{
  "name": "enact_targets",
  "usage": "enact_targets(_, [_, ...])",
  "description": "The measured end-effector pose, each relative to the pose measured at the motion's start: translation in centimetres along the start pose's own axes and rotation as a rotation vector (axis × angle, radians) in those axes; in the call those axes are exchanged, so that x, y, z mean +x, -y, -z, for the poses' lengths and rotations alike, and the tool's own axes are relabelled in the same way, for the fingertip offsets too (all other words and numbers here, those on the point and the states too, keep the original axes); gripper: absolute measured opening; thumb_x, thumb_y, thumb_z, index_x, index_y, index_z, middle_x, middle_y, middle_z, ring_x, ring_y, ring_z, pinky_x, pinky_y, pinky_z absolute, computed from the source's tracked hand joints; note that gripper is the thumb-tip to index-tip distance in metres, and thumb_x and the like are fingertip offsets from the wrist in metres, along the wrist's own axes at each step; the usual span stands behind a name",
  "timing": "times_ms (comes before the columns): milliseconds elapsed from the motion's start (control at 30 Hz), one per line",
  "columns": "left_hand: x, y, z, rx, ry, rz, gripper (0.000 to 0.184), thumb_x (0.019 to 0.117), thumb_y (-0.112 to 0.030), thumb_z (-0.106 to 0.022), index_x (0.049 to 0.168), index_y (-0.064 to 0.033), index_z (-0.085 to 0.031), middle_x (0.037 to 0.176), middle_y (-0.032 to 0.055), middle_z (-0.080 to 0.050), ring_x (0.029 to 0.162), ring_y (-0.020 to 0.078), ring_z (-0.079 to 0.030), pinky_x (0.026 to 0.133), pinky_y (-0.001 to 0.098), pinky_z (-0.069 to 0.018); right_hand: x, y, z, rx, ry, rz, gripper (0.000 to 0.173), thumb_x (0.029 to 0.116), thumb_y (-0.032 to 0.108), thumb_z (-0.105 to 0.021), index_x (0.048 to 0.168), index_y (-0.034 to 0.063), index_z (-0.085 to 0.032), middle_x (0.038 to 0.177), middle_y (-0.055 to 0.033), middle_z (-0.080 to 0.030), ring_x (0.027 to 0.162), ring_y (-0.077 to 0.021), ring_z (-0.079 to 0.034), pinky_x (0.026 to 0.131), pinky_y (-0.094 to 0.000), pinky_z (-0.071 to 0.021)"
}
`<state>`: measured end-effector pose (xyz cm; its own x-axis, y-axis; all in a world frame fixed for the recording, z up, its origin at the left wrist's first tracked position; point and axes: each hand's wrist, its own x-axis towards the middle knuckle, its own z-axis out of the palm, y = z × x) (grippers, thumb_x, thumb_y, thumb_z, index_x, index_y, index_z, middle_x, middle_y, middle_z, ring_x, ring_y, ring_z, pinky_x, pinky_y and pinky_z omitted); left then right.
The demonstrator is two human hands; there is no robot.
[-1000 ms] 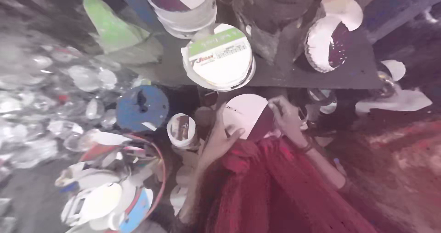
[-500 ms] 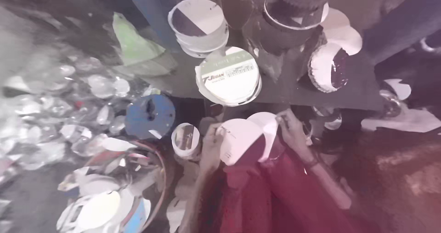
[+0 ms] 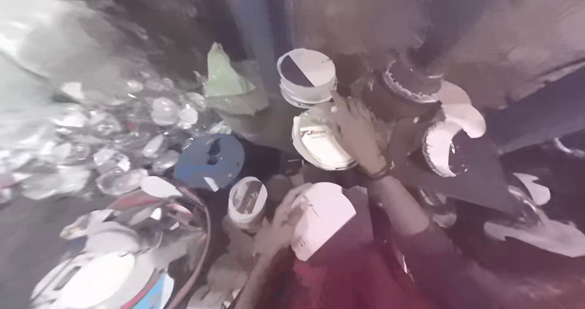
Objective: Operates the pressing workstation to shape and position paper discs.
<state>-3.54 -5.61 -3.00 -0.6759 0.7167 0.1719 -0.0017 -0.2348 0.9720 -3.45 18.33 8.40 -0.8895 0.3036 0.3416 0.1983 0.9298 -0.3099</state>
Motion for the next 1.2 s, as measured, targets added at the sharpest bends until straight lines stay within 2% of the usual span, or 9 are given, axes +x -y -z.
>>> enact_targets(167, [0.5,-2.0,3.9,0.108,-0.272,-0.041,0.034,0.0985,0.002,-0.038,0.113,0.0022,-0.068,0.113,-0.0018,-0.071,0.105,0.0023,-0.064,0.096,0.0229,-0.0524,2.1,-1.4,-0.3,0.076,-0.065,-0.018,0.061,0.0961,0.014,-0.07,0.152,0.01,-0.046,0.144,-0.027,-0.052,0.13,-0.0483,-0.052,0.107,-0.0636,-0.0416])
enact_targets(267, [0.7,-2.8,4.8,0.077,-0.297,-0.026,0.037,0.0981,0.001,-0.036,0.114,-0.0003,-0.069,0.115,-0.0021,-0.071,0.107,0.0033,-0.064,0.097,0.0234,-0.0518,1.8,-2.5,1.3,0.412,-0.347,0.013,0.039,0.0998,0.008,-0.061,0.139,0.0049,-0.058,0.13,-0.017,-0.062,0.109,-0.0234,-0.066,0.091,-0.0376,-0.056])
enact_targets(367, [0.9,-3.6,3.6,-0.091,-0.32,0.025,0.04,0.1066,-0.021,-0.035,0.111,-0.0109,-0.073,0.109,-0.0059,-0.074,0.102,0.0035,-0.067,0.092,0.0232,-0.0554,-0.1,-1.4,2.7,0.749,-0.221,0.005,0.026,0.099,0.003,-0.056,0.124,0.0033,-0.064,0.109,-0.0017,-0.069,0.086,-0.0018,-0.065,0.074,-0.0207,-0.0562])
enact_targets(433, [1.3,-3.9,2.1,-0.18,-0.334,0.082,0.035,0.1056,-0.037,-0.044,0.106,-0.0163,-0.073,0.1,-0.0103,-0.074,0.093,0.0004,-0.069,0.084,0.021,-0.0578,-1.9,1.1,1.8,0.675,-0.048,0.064,0.023,0.0921,0.001,-0.065,0.115,0.0009,-0.07,0.107,-0.0073,-0.073,0.09,-0.0106,-0.069,0.079,-0.0301,-0.0589])
enact_targets(533, [2.1,-3.7,0.8,-0.148,-0.38,0.06,0.024,0.1008,-0.004,-0.047,0.103,-0.0123,-0.07,0.09,-0.011,-0.075,0.082,-0.0001,-0.07,0.075,0.0211,-0.0603,-3.1,3.7,-0.5,0.432,-0.013,0.142,0.018,0.0957,0.014,-0.067,0.109,0.0057,-0.076,0.104,-0.0099,-0.072,0.089,-0.0189,-0.07,0.076,-0.0371,-0.0593])
enact_targets(667, [1.8,-5.3,1.3,0.012,-0.641,0.145,0.017,0.0986,0.001,-0.048,0.108,-0.001,-0.062,0.083,-0.0105,-0.071,0.074,-0.0028,-0.069,0.069,0.0176,-0.0598,-0.1,0.7,-0.5,0.128,-0.168,0.008,0.038,0.0979,0.023,-0.066,0.13,0.0023,-0.066,0.124,-0.0218,-0.065,0.111,-0.0396,-0.063,0.089,-0.0556,-0.052])
enact_targets(833, [1.4,-5.3,4.6,0.13,-0.84,0.066,0.031,0.0968,0.001,-0.049,0.127,0.0065,-0.049,0.103,-0.0051,-0.063,0.087,-0.0072,-0.063,0.078,0.013,-0.0551,0.9,-2.4,-1.4,-0.084,-0.113,-0.132,0.05,0.0981,0.031,-0.069,0.135,-0.0008,-0.057,0.142,-0.0262,-0.053,0.126,-0.0495,-0.052,0.094,-0.0671,-0.0448])
enact_targets(1033, [1.1,-4.7,6.1,0.117,-0.74,-0.065,0.049,0.0973,-0.001,-0.047,0.145,0.0073,-0.039,0.134,0.0037,-0.057,0.11,-0.0019,-0.061,0.091,0.0164,-0.0531,0.1,-2.4,1.3,0.706,-0.404,-0.025,0.014,0.1081,0.016,-0.048,0.121,0.0116,-0.051,0.093,0.0015,-0.06,0.07,-0.0016,-0.059,0.06,-0.0175,-0.0524])
enact_targets(1200, [1.8,-3.7,3.1,-0.065,-0.593,-0.041,0.033,0.1044,-0.01,-0.034,0.118,-0.0044,-0.063,0.106,-0.0093,-0.071,0.098,0.0006,-0.067,0.088,0.0222,-0.0571,-2.3,2.0,1.2,0.843,-0.088,-0.048,0.008,0.0972,0.004,-0.059,0.099,0.0037,-0.067,0.076,0.002,-0.064,0.059,-0.0001,-0.055,0.053,-0.0177,-0.048])
